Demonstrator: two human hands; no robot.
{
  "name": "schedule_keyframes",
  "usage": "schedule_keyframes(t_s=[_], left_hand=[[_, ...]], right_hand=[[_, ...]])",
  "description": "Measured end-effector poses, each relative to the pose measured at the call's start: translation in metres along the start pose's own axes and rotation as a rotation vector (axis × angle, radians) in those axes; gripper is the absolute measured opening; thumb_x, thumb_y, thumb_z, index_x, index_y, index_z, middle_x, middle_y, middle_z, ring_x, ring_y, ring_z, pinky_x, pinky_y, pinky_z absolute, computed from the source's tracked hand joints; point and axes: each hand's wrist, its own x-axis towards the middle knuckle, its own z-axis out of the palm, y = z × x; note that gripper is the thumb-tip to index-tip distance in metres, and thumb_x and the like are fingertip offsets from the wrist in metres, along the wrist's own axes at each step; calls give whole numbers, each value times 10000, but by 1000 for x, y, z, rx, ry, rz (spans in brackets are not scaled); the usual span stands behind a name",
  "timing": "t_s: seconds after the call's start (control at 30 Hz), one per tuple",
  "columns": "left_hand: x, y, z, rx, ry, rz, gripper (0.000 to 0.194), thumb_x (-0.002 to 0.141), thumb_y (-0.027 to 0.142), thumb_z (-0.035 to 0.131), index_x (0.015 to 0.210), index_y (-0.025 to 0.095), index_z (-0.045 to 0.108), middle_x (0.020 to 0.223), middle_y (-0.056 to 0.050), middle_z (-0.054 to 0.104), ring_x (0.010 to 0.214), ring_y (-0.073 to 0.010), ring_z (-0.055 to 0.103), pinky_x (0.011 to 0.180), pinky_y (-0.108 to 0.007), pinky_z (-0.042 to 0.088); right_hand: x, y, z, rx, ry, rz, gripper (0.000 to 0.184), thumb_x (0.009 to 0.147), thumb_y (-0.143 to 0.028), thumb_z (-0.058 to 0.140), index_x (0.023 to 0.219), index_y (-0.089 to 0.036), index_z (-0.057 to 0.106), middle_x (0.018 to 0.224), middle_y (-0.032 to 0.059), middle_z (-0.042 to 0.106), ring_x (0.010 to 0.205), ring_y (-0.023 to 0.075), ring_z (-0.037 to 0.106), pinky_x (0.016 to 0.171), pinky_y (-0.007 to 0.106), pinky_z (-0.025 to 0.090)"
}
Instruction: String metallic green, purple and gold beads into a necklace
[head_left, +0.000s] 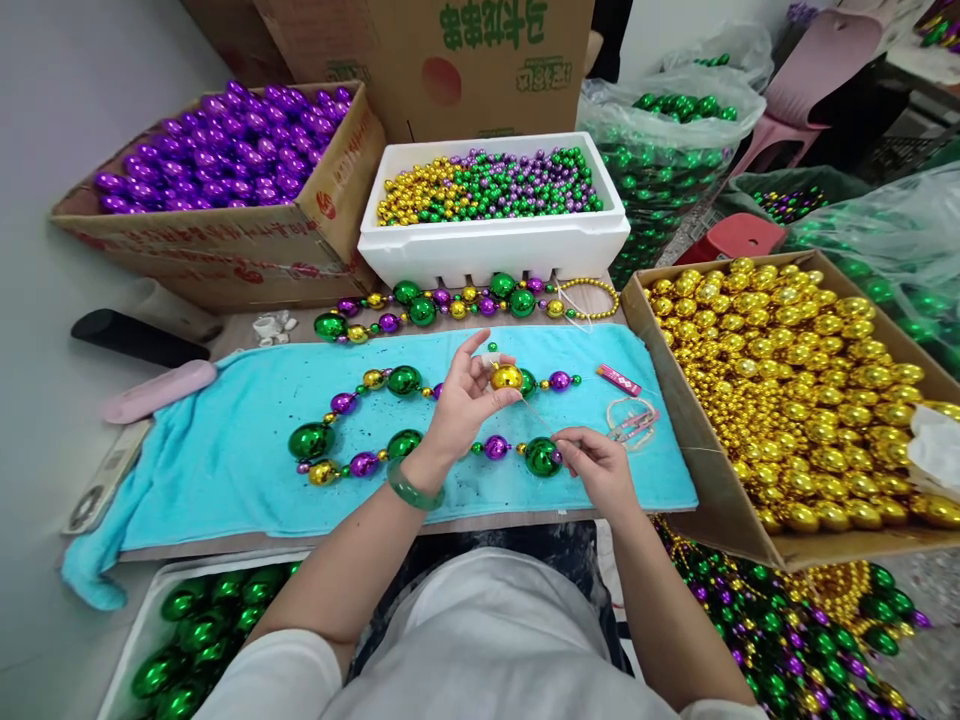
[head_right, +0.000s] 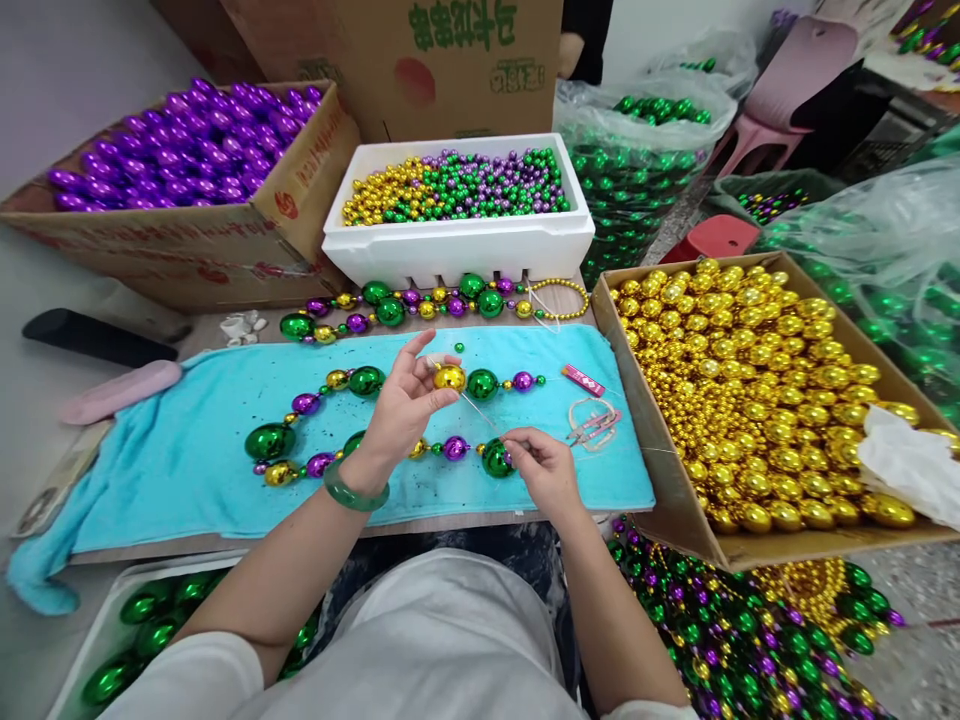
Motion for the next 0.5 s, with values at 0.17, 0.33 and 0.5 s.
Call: schedule_keyframes(t_s=[0.17,0.33,0.5], left_hand=[[29,-5,-19,198,-121,-74,477,766,406,732,1199,237,629,1097,-81,655,935,-189,632,787,-308,522],[90,-26,-54,928,42,3,171,818,230,611,918,191,743,1019,-86,677,1013,-228,599,966,-372,456],[120,-52,-57,1027,-74,-120,150,715,119,661,832,169,741,996,-101,694,1051,-275,616,1020,-398,420]], right_hand=[[7,3,0,32,95,-22,271,735,-455,702,791,-190,709,533,-11,559,464,109,463,435,246,395],[10,5,-4,57,128,10,280,713,-457,722,786,-189,684,524,-18,553,451,109,466,415,243,397],[10,6,-2,113,132,52,306,677,-469,744,771,-185,682,505,-22,546,436,103,449,407,239,385]])
